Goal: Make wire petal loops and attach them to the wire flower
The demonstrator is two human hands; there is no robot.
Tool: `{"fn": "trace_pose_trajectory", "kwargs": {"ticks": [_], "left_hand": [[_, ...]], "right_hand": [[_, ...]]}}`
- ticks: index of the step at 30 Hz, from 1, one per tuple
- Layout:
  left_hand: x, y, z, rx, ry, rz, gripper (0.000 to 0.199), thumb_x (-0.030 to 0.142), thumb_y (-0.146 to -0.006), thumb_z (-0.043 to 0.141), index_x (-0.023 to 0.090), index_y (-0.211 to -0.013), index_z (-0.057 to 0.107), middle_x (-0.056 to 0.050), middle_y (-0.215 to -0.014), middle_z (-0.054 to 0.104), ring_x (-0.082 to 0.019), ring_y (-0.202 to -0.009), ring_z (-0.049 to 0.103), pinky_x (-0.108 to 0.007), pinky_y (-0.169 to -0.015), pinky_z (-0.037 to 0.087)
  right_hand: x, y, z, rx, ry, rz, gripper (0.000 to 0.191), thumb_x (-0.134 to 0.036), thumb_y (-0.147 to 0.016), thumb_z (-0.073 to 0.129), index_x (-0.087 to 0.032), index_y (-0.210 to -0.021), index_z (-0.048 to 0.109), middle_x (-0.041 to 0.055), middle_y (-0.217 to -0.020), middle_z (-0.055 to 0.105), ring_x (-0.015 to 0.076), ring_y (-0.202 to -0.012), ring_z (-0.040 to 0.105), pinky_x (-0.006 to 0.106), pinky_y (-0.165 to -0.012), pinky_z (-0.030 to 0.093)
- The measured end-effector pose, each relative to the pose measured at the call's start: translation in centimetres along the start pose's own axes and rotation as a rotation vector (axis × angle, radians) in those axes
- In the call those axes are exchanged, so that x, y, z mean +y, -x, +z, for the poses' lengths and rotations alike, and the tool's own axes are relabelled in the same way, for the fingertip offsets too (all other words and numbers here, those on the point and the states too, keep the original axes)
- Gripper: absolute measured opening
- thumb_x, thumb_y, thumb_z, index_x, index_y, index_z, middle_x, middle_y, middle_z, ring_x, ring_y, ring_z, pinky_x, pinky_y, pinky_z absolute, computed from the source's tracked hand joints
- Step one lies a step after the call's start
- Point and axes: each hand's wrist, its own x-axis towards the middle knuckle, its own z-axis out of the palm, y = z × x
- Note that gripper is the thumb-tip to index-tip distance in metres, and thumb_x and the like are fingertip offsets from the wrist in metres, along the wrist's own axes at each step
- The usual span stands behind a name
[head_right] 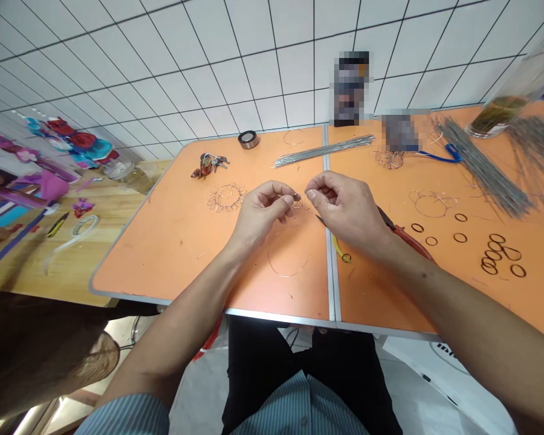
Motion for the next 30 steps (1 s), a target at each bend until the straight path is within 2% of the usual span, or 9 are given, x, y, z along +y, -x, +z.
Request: {"fn": "trace_pose_trajectory", "kwargs": {"ticks": [6, 11, 15, 21, 25, 30], "left_hand": [[-0.1, -0.3, 0.0, 0.099, 0.064, 0.013, 0.008, 0.026, -0.093, 0.077, 0.021, -0.089, 0.073, -0.002, -0.089, 0.078, -0.009, -0.066, 0.063, -0.022, -0.058, 0.053], [-0.4, -0.4, 0.0, 0.118, 0.106, 0.021, 0.011, 0.029, -0.096, 0.076, 0.021, -0.09, 0.072, -0.003, -0.093, 0.079, -0.009, -0.066, 0.062, -0.023, -0.059, 0.054], [-0.3, -0.3, 0.1, 0.083, 0.108, -0.001, 0.011, 0.028, -0.097, 0.076, 0.021, -0.09, 0.071, -0.003, -0.095, 0.08, -0.009, -0.065, 0.062, -0.023, -0.06, 0.054], [0.1, -0.1, 0.3, 0.087, 0.107, -0.014, 0.01, 0.025, -0.097, 0.073, 0.02, -0.089, 0.07, -0.002, -0.091, 0.078, -0.008, -0.064, 0.062, -0.021, -0.058, 0.051], [0.3, 0.0, 0.4, 0.076, 0.077, 0.004, 0.007, 0.023, -0.096, 0.071, 0.02, -0.09, 0.07, -0.001, -0.089, 0.077, -0.007, -0.063, 0.06, -0.02, -0.057, 0.05], [0.0, 0.1, 0.5, 0.083, -0.005, 0.119, 0.006, 0.021, -0.095, 0.071, 0.02, -0.089, 0.071, 0.0, -0.086, 0.074, -0.008, -0.066, 0.059, -0.022, -0.058, 0.049]], "right_hand": [[0.0, -0.2, 0.2, -0.042, -0.196, 0.067, 0.046, -0.067, -0.104, 0.069, -0.021, -0.104, 0.075, 0.0099, -0.106, 0.077, 0.0171, -0.086, 0.068, 0.033, -0.082, 0.058], [0.1, 0.2, 1.1, -0.079, -0.172, 0.055, 0.032, -0.047, -0.093, 0.084, -0.022, -0.112, 0.077, 0.0077, -0.108, 0.078, 0.0189, -0.094, 0.071, 0.034, -0.088, 0.059], [0.4, 0.4, 1.5, -0.07, -0.122, 0.02, 0.02, -0.042, -0.099, 0.075, -0.023, -0.104, 0.078, 0.0064, -0.106, 0.08, 0.0194, -0.096, 0.073, 0.034, -0.086, 0.057], [1.5, 0.0, 1.3, 0.021, -0.134, 0.013, 0.024, -0.045, -0.102, 0.075, -0.021, -0.102, 0.075, 0.0058, -0.094, 0.076, 0.0161, -0.082, 0.068, 0.029, -0.07, 0.052], [1.4, -0.2, 1.4, 0.101, -0.237, -0.004, 0.026, -0.043, -0.1, 0.081, -0.019, -0.101, 0.072, 0.0074, -0.098, 0.077, 0.0144, -0.08, 0.071, 0.027, -0.07, 0.058], [0.3, -0.3, 1.3, 0.106, -0.38, 0.01, 0.026, -0.038, -0.096, 0.087, -0.018, -0.095, 0.071, 0.0077, -0.094, 0.077, 0.0128, -0.076, 0.07, 0.027, -0.071, 0.062]]}}
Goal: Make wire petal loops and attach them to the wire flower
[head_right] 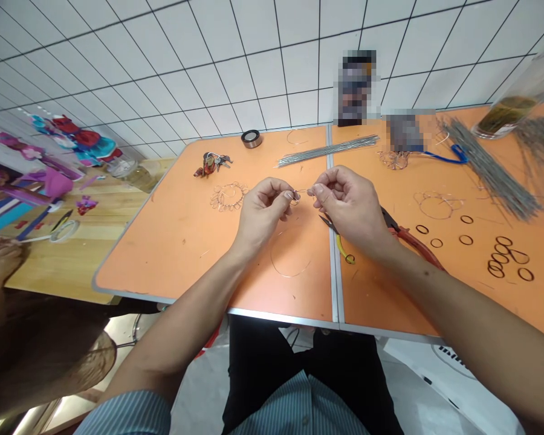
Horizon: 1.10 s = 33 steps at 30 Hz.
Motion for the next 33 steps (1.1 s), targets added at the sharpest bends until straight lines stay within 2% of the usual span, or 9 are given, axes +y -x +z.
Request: {"fn": "trace_pose_trajectory", "kwargs": {"ticks": [5, 9, 15, 18, 23, 27, 33], "left_hand": [[-0.5, 0.0, 0.1, -0.004, -0.038, 0.095, 0.009, 0.026, -0.098, 0.072, 0.02, -0.091, 0.072, -0.001, -0.087, 0.074, -0.009, -0.069, 0.059, -0.022, -0.061, 0.049], [-0.6, 0.1, 0.1, -0.017, -0.022, 0.1, 0.011, 0.03, -0.099, 0.074, 0.02, -0.093, 0.072, -0.001, -0.085, 0.073, -0.009, -0.068, 0.059, -0.022, -0.06, 0.05], [-0.5, 0.1, 0.0, -0.036, 0.011, 0.088, 0.015, 0.033, -0.099, 0.078, 0.02, -0.094, 0.071, -0.002, -0.087, 0.074, -0.01, -0.07, 0.062, -0.021, -0.059, 0.054], [-0.5, 0.2, 0.0, -0.043, 0.011, 0.089, 0.016, 0.034, -0.099, 0.078, 0.02, -0.094, 0.072, -0.003, -0.089, 0.075, -0.01, -0.069, 0.063, -0.022, -0.06, 0.055], [-0.4, 0.2, 0.0, -0.04, -0.02, 0.1, 0.017, 0.034, -0.1, 0.079, 0.02, -0.093, 0.071, -0.001, -0.086, 0.073, -0.009, -0.066, 0.059, -0.022, -0.06, 0.053], [-0.5, 0.2, 0.0, -0.065, -0.011, 0.098, 0.015, 0.033, -0.1, 0.078, 0.02, -0.094, 0.072, -0.001, -0.086, 0.071, -0.01, -0.068, 0.061, -0.023, -0.06, 0.054], [-1.0, 0.2, -0.2, -0.062, -0.099, 0.158, 0.017, 0.036, -0.103, 0.076, 0.021, -0.096, 0.073, -0.001, -0.088, 0.072, -0.01, -0.069, 0.06, -0.024, -0.062, 0.051]], "right_hand": [[-0.5, -0.2, -0.2, 0.001, -0.081, 0.014, 0.019, -0.026, -0.087, 0.088, -0.017, -0.093, 0.073, 0.0064, -0.098, 0.078, 0.0109, -0.077, 0.069, 0.025, -0.073, 0.062], [-0.7, -0.2, -0.4, -0.044, -0.089, 0.064, 0.011, -0.018, -0.085, 0.084, -0.016, -0.092, 0.075, 0.0062, -0.097, 0.077, 0.0099, -0.077, 0.068, 0.024, -0.073, 0.06], [-0.7, -0.1, -0.6, -0.151, -0.093, 0.174, 0.012, -0.02, -0.087, 0.084, -0.017, -0.096, 0.077, 0.0065, -0.092, 0.074, 0.0105, -0.071, 0.062, 0.024, -0.059, 0.048], [-0.7, -0.1, -0.7, -0.196, -0.058, 0.204, 0.013, -0.022, -0.088, 0.085, -0.017, -0.098, 0.078, 0.0066, -0.09, 0.074, 0.0106, -0.071, 0.061, 0.024, -0.059, 0.045], [-0.7, -0.3, -0.8, -0.198, -0.096, 0.172, 0.029, -0.035, -0.087, 0.092, -0.018, -0.1, 0.072, 0.0077, -0.1, 0.078, 0.0125, -0.082, 0.067, 0.026, -0.071, 0.054], [-0.3, -0.4, -1.2, -0.265, -0.106, 0.129, 0.04, -0.049, -0.091, 0.092, -0.018, -0.111, 0.076, 0.0056, -0.092, 0.077, 0.012, -0.079, 0.067, 0.027, -0.075, 0.055], [0.2, -0.8, -1.8, -0.36, -0.104, 0.103, 0.056, -0.072, -0.096, 0.083, -0.017, -0.103, 0.079, 0.008, -0.093, 0.076, 0.014, -0.081, 0.068, 0.029, -0.077, 0.056]]}}
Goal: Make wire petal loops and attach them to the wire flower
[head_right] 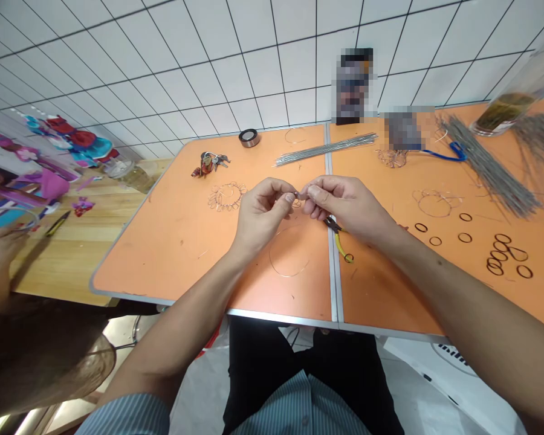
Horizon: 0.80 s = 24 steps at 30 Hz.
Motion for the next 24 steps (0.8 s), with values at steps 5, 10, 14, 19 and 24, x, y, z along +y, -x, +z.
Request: {"fn": "trace_pose_trajectory", "kwargs": {"ticks": [5, 10, 14, 19, 24], "left_hand": [[0.4, 0.3, 0.1, 0.016, -0.154, 0.164, 0.012, 0.029, -0.102, 0.074, 0.021, -0.094, 0.072, -0.002, -0.09, 0.074, -0.012, -0.078, 0.064, -0.027, -0.071, 0.052], [0.5, 0.4, 0.2, -0.008, -0.07, 0.042, 0.016, 0.037, -0.101, 0.079, 0.022, -0.105, 0.075, -0.006, -0.104, 0.08, -0.014, -0.085, 0.07, -0.028, -0.075, 0.057], [0.3, 0.3, 0.1, 0.0, 0.014, -0.032, 0.023, 0.043, -0.099, 0.083, 0.023, -0.108, 0.076, -0.006, -0.108, 0.082, -0.014, -0.086, 0.071, -0.028, -0.075, 0.06], [0.3, 0.0, 0.2, 0.015, 0.086, -0.064, 0.033, 0.039, -0.093, 0.091, 0.023, -0.116, 0.073, -0.008, -0.117, 0.083, -0.013, -0.082, 0.071, -0.026, -0.071, 0.061], [0.1, -0.1, 0.1, 0.037, 0.091, -0.08, 0.027, 0.035, -0.094, 0.09, 0.023, -0.111, 0.073, -0.006, -0.108, 0.081, -0.012, -0.078, 0.069, -0.026, -0.069, 0.06]], "right_hand": [[-0.5, 0.1, 0.2, 0.033, 0.086, 0.03, 0.05, -0.067, -0.096, 0.086, -0.017, -0.099, 0.079, 0.0074, -0.088, 0.074, 0.0126, -0.076, 0.064, 0.027, -0.068, 0.051], [-1.3, 0.4, 0.8, 0.169, 0.123, 0.023, 0.035, -0.048, -0.094, 0.091, -0.016, -0.09, 0.076, 0.0058, -0.081, 0.07, 0.011, -0.071, 0.06, 0.025, -0.064, 0.047], [-1.5, 0.5, 1.1, 0.219, 0.125, -0.001, 0.032, -0.044, -0.095, 0.09, -0.017, -0.089, 0.075, 0.006, -0.082, 0.069, 0.0108, -0.07, 0.059, 0.025, -0.062, 0.047], [-1.7, 0.6, 1.2, 0.245, 0.124, 0.01, 0.03, -0.041, -0.095, 0.09, -0.017, -0.086, 0.073, 0.0061, -0.081, 0.069, 0.0104, -0.068, 0.058, 0.025, -0.062, 0.048], [-1.6, 0.5, 1.1, 0.234, 0.087, 0.07, 0.029, -0.041, -0.096, 0.088, -0.016, -0.089, 0.074, 0.0063, -0.083, 0.071, 0.0093, -0.067, 0.058, 0.025, -0.064, 0.049]]}}
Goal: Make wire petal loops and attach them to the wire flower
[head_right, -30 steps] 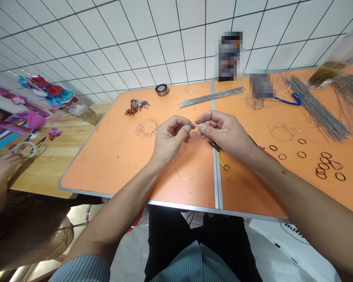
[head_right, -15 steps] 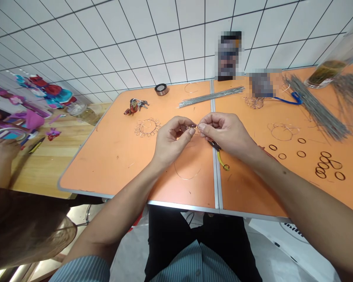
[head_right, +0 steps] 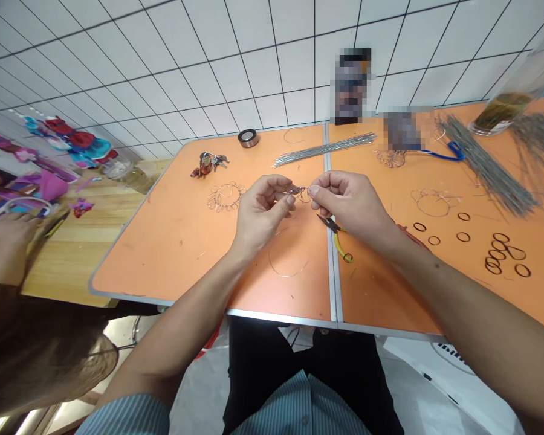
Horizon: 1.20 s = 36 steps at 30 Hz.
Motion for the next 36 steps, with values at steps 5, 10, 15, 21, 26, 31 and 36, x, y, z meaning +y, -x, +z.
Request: {"fn": "trace_pose_trajectory", "kwargs": {"ticks": [5, 10, 15, 21, 26, 31, 36], "left_hand": [[0.2, 0.0, 0.0, 0.012, 0.035, -0.013, 0.02, 0.035, -0.096, 0.088, 0.022, -0.099, 0.073, -0.003, -0.095, 0.079, -0.012, -0.073, 0.068, -0.025, -0.065, 0.059], [0.4, -0.1, -0.1, -0.003, 0.088, -0.099, 0.021, 0.032, -0.092, 0.09, 0.022, -0.1, 0.073, -0.001, -0.09, 0.077, -0.01, -0.067, 0.067, -0.023, -0.061, 0.058], [0.4, -0.2, -0.4, -0.038, 0.107, -0.168, 0.023, 0.034, -0.091, 0.089, 0.021, -0.099, 0.072, -0.001, -0.089, 0.079, -0.009, -0.065, 0.068, -0.023, -0.061, 0.059], [0.6, 0.0, -0.5, -0.045, 0.006, -0.06, 0.033, 0.053, -0.094, 0.087, 0.022, -0.094, 0.075, -0.001, -0.085, 0.076, -0.01, -0.066, 0.065, -0.024, -0.061, 0.055], [0.4, 0.0, -0.8, -0.014, -0.083, 0.002, 0.035, 0.055, -0.099, 0.082, 0.022, -0.089, 0.076, -0.003, -0.086, 0.076, -0.013, -0.075, 0.067, -0.026, -0.065, 0.052], [0.3, 0.0, -0.8, 0.008, -0.058, -0.033, 0.032, 0.052, -0.098, 0.084, 0.022, -0.094, 0.077, -0.004, -0.091, 0.077, -0.013, -0.076, 0.068, -0.027, -0.066, 0.053], [0.2, -0.2, -1.1, -0.049, 0.071, -0.129, 0.036, 0.055, -0.094, 0.088, 0.021, -0.089, 0.076, -0.003, -0.084, 0.076, -0.012, -0.072, 0.065, -0.025, -0.065, 0.054]], "right_hand": [[0.2, -0.1, -0.1, -0.022, -0.033, 0.043, 0.034, -0.045, -0.094, 0.091, -0.015, -0.092, 0.075, 0.0073, -0.085, 0.073, 0.0099, -0.068, 0.06, 0.025, -0.063, 0.049], [0.7, -0.3, -0.2, -0.057, -0.057, 0.064, 0.034, -0.046, -0.095, 0.09, -0.016, -0.093, 0.075, 0.007, -0.085, 0.073, 0.0094, -0.069, 0.059, 0.024, -0.064, 0.049], [1.5, -0.3, 0.3, -0.07, -0.081, 0.062, 0.035, -0.047, -0.094, 0.089, -0.016, -0.092, 0.072, 0.006, -0.086, 0.073, 0.009, -0.069, 0.058, 0.024, -0.063, 0.047], [1.5, -0.1, 0.9, -0.076, -0.127, 0.135, 0.029, -0.04, -0.091, 0.085, -0.017, -0.09, 0.068, 0.005, -0.088, 0.074, 0.0074, -0.068, 0.057, 0.021, -0.061, 0.046], [1.0, 0.2, 1.2, -0.109, -0.122, 0.133, 0.021, -0.033, -0.092, 0.081, -0.016, -0.092, 0.07, 0.0032, -0.084, 0.069, 0.0072, -0.067, 0.055, 0.022, -0.061, 0.043], [1.0, 0.5, 1.6, -0.1, -0.114, 0.108, 0.02, -0.033, -0.093, 0.079, -0.017, -0.091, 0.068, -0.0003, -0.075, 0.06, 0.0073, -0.063, 0.048, 0.024, -0.06, 0.036], [0.6, 0.6, 1.6, -0.072, 0.035, 0.065, 0.016, -0.029, -0.094, 0.075, -0.017, -0.087, 0.067, -0.0029, -0.069, 0.054, 0.0072, -0.063, 0.042, 0.026, -0.061, 0.031]]}}
